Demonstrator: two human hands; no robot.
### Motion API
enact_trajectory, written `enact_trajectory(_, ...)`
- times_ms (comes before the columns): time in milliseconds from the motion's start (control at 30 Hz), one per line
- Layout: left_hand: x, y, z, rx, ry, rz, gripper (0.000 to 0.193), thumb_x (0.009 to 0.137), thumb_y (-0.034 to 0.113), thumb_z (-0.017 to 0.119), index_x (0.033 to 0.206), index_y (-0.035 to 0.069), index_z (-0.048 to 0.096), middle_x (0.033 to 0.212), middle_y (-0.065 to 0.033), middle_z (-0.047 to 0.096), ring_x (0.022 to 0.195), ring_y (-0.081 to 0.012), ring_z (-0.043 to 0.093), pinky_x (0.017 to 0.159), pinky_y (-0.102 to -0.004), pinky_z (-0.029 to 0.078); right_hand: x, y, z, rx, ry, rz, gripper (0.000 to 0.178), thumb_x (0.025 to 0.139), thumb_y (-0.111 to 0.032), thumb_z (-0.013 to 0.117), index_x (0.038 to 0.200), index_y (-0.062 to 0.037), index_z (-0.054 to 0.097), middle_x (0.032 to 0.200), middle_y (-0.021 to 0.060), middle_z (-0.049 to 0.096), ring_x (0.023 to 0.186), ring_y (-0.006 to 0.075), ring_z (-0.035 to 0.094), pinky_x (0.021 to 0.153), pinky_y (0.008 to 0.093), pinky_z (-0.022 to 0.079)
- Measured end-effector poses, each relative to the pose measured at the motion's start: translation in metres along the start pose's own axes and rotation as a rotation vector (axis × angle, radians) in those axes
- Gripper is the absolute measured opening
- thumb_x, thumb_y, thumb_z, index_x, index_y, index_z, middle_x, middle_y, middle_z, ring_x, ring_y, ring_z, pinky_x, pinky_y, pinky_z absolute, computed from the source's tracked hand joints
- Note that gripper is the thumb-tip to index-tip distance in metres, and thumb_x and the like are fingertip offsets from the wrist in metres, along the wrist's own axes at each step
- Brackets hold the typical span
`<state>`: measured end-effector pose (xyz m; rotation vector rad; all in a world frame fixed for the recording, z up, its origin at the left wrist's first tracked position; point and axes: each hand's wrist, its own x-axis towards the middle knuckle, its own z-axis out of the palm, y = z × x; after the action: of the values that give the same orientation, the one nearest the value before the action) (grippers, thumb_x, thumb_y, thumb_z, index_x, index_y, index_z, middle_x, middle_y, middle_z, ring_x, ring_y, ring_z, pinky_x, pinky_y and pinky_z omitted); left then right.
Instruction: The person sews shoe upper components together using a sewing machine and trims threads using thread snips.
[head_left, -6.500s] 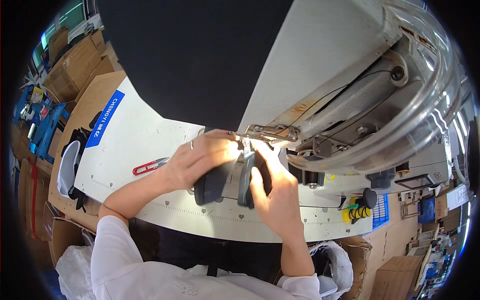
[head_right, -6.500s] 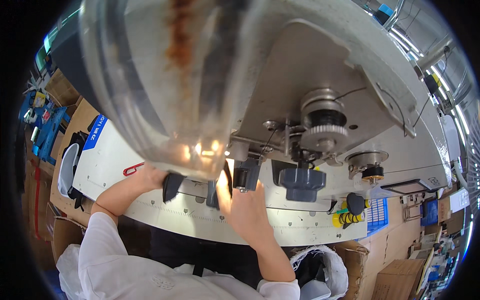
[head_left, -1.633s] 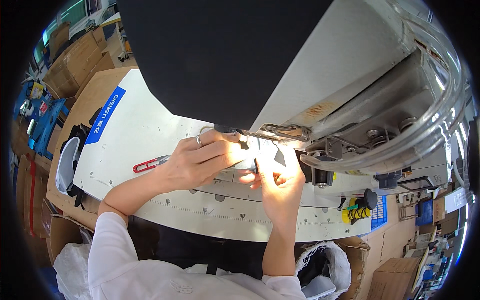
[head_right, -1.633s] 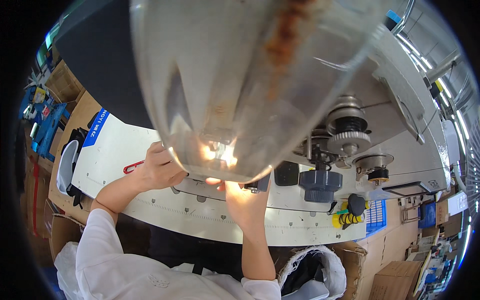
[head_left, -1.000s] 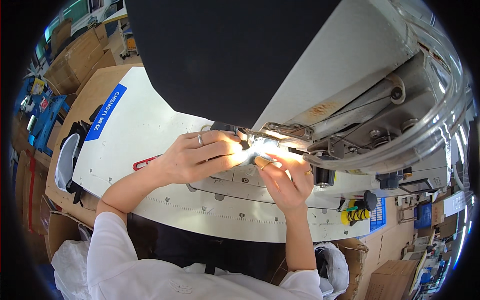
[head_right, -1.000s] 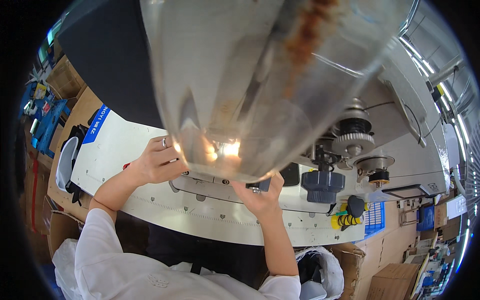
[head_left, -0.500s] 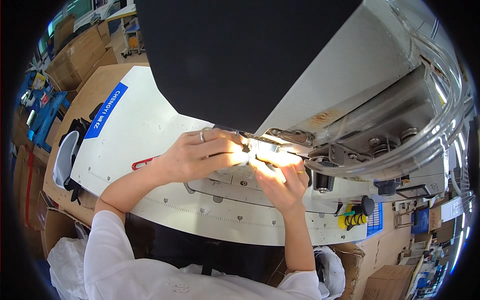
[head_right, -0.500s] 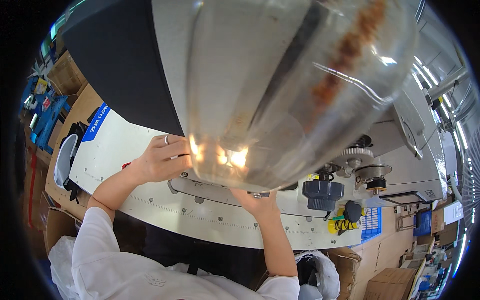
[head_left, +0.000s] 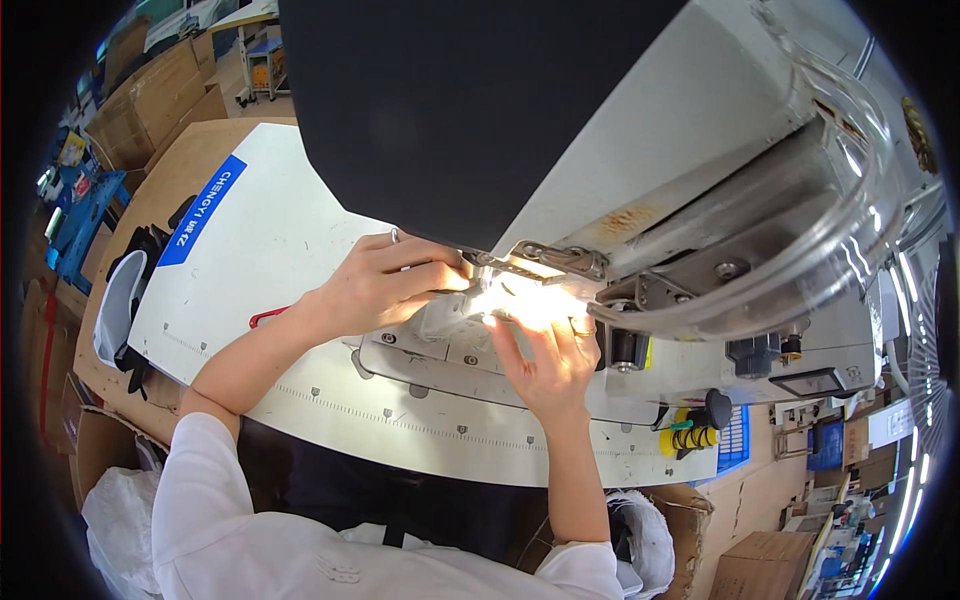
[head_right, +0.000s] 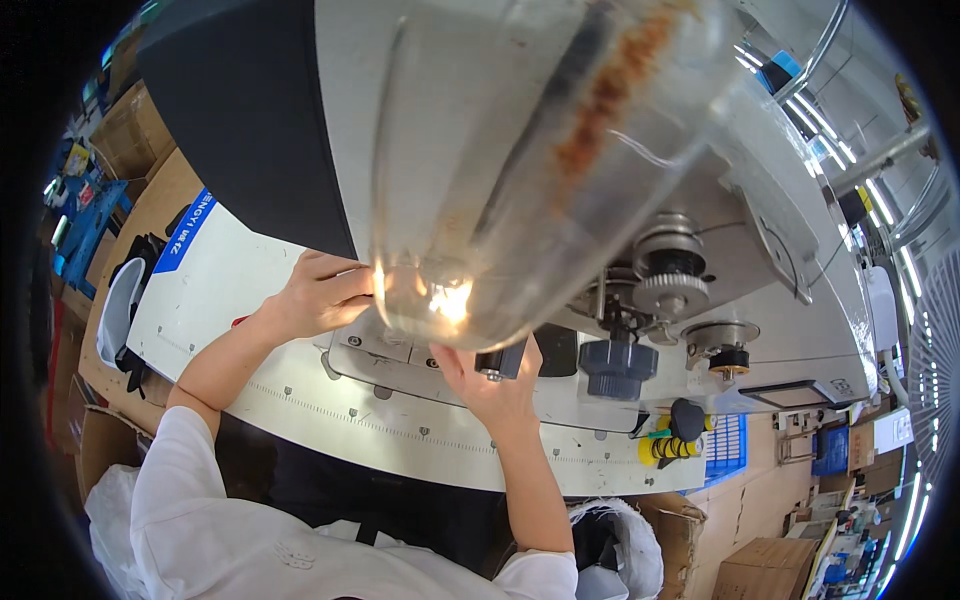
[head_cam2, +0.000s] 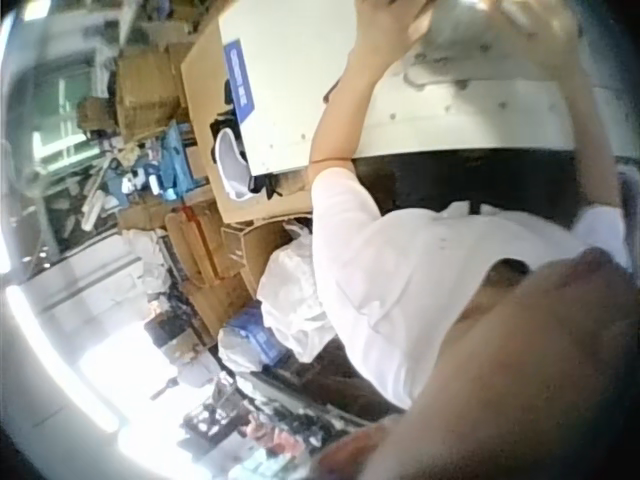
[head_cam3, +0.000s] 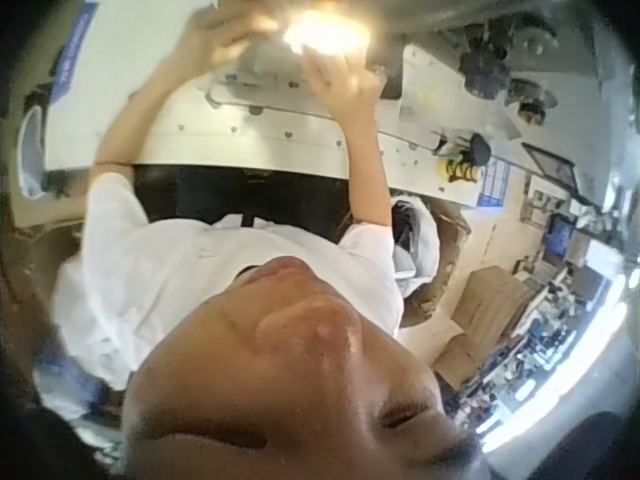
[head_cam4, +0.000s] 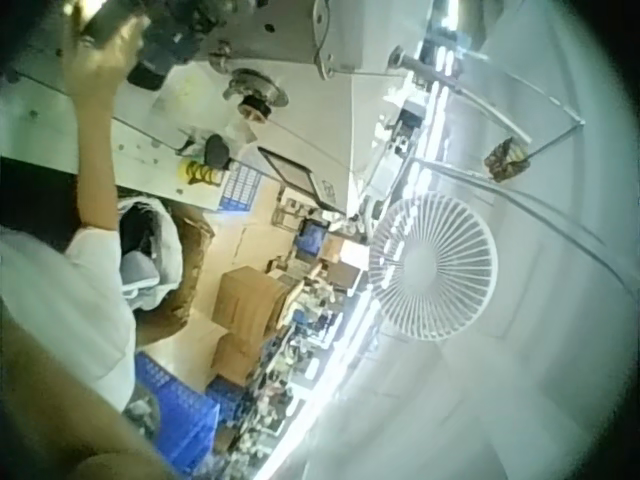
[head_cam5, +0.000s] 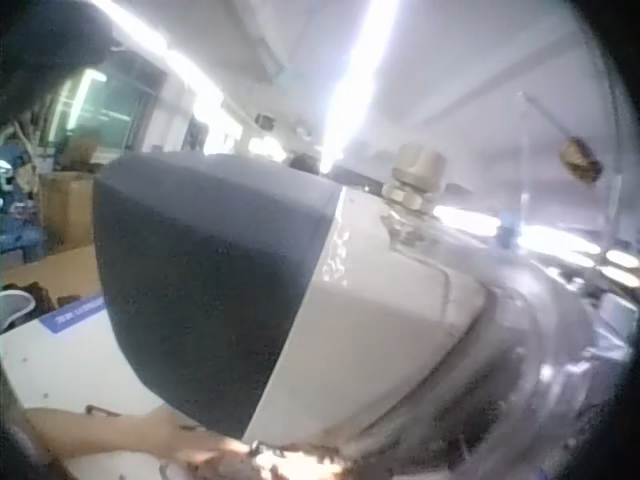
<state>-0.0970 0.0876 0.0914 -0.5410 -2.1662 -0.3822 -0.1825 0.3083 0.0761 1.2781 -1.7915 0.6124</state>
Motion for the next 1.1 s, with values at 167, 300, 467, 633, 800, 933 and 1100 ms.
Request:
enact_trajectory(167,-0.005,-0.003,0.011,-0.024,0.034,-0.085,0.033,0.062,0.001,0.075,0.093,0.010,0.066,0.103,-0.0018,0.064,0.088,-0.0202,0.062,0.074,-0.0309,0.050,0.006,-0.005,-0.009,0.139,-0.035,0.059,0.025,0.072,-0.011,0.080,0.091,-0.0070,0.064,0.086,0.0042,0.067,0.080,0.0212,0.063,0.077,0.0338,0.046)
enact_trajectory(300,-0.013,-0.012,0.018,-0.007,-0.032,-0.276,0.047,0.061,0.000,0.072,0.106,0.008,0.061,0.115,-0.0089,0.057,0.100,-0.0292,0.057,0.081,-0.0364,0.049,0.012,-0.019,-0.016,0.187,-0.043,0.133,0.027,0.074,-0.008,0.079,0.095,-0.0045,0.063,0.092,0.0068,0.067,0.084,0.0237,0.062,0.078,0.0355,0.045)
enact_trajectory(467,-0.007,-0.012,0.011,0.300,-0.009,-0.088,0.040,0.072,0.000,0.066,0.111,0.003,0.056,0.117,-0.0126,0.054,0.096,-0.0323,0.057,0.079,-0.0381,0.049,0.004,-0.061,-0.002,0.196,0.134,0.265,0.031,0.075,-0.004,0.077,0.102,-0.0019,0.062,0.099,0.0099,0.064,0.086,0.0221,0.060,0.068,0.0306,0.047)
enact_trajectory(633,-0.004,0.054,-0.037,-0.245,0.194,-0.634,0.054,0.077,0.009,0.068,0.128,0.002,0.049,0.117,-0.0143,0.048,0.089,-0.0278,0.057,0.080,-0.0333,0.047,0.019,-0.102,0.012,0.619,-0.079,0.538,0.038,0.072,-0.002,0.075,0.109,-0.0019,0.063,0.108,0.0130,0.064,0.095,0.0273,0.062,0.079,0.0336,0.051)
enact_trajectory(800,-0.036,0.055,-0.077,-0.600,0.161,-0.555,0.079,0.075,0.041,0.078,0.137,0.005,0.045,0.124,-0.0129,0.044,0.101,-0.0224,0.053,0.089,-0.0351,0.042,0.020,-0.098,0.007,0.561,-0.130,0.275,0.032,0.075,0.007,0.063,0.106,-0.0032,0.066,0.095,0.0083,0.065,0.072,0.0233,0.057,0.064,0.0308,0.045)
enact_trajectory(933,-0.048,0.040,-0.079,-0.401,0.040,-0.465,0.068,0.072,0.050,0.077,0.111,-0.003,0.058,0.128,-0.0152,0.047,0.116,-0.0264,0.051,0.098,-0.0376,0.038,0.011,-0.101,-0.009,0.652,-0.156,0.235,0.030,0.072,0.005,0.065,0.101,-0.0034,0.067,0.092,0.0050,0.066,0.070,0.0214,0.055,0.064,0.0279,0.047)
enact_trajectory(1100,-0.061,0.055,-0.057,-0.666,0.332,-0.434,0.032,0.087,0.034,0.067,0.089,0.005,0.054,0.095,-0.0182,0.064,0.098,-0.0327,0.063,0.100,-0.0505,0.039,-0.044,-0.084,-0.010,1.068,-0.232,1.251,0.038,0.099,-0.034,0.051,0.115,-0.0001,0.061,0.095,0.0065,0.068,0.078,0.0072,0.057,0.066,0.0229,0.045)
